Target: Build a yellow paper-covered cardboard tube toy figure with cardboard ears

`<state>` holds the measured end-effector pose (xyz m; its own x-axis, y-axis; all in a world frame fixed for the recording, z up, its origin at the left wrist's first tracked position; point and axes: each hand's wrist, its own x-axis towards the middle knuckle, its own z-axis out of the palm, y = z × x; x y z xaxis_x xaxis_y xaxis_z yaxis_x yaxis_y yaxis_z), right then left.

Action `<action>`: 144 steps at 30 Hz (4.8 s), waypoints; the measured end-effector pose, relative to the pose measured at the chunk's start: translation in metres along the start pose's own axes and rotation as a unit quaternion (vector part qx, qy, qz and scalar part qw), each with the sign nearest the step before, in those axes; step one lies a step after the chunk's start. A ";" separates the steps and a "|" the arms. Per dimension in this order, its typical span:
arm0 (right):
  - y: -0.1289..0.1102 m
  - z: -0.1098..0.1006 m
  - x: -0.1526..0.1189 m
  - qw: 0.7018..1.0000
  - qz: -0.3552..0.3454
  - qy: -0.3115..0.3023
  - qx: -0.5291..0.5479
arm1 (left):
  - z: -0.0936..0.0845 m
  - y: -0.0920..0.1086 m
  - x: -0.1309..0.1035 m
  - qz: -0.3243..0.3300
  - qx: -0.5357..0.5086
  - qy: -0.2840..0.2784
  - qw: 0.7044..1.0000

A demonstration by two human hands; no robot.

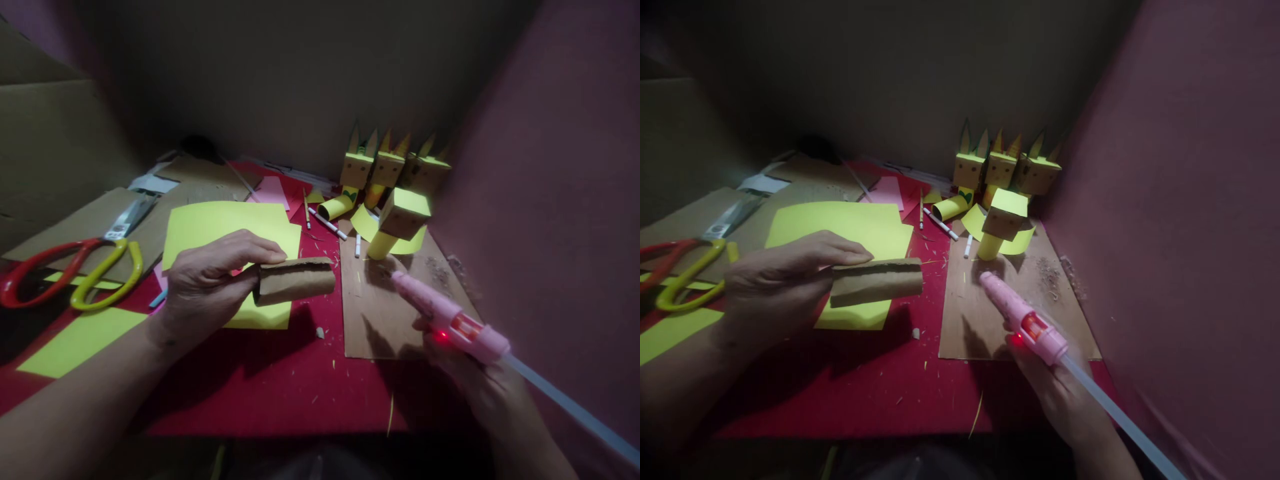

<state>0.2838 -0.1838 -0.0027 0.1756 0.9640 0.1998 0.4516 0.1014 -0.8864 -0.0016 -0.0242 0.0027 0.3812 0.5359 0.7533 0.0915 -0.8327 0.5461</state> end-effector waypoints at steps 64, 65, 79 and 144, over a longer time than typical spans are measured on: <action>0.020 -0.013 0.001 0.961 -0.082 0.091 -0.248 | 0.001 0.002 0.000 0.029 0.023 0.004 0.999; 0.029 -0.019 0.002 0.942 -0.085 0.100 -0.309 | 0.002 0.003 0.000 0.025 0.022 0.003 0.999; 0.059 -0.052 0.036 0.832 0.050 0.046 -0.551 | 0.000 0.002 0.000 0.010 -0.002 0.002 1.000; -0.017 0.071 0.050 0.944 -0.324 0.056 0.006 | 0.011 0.017 -0.001 -0.056 -0.122 -0.119 0.984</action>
<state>0.2228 -0.1194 -0.0075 -0.0421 0.6668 0.7441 0.4872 0.6639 -0.5673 0.0103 -0.0405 0.0074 0.5890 0.5507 0.5915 -0.0666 -0.6963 0.7146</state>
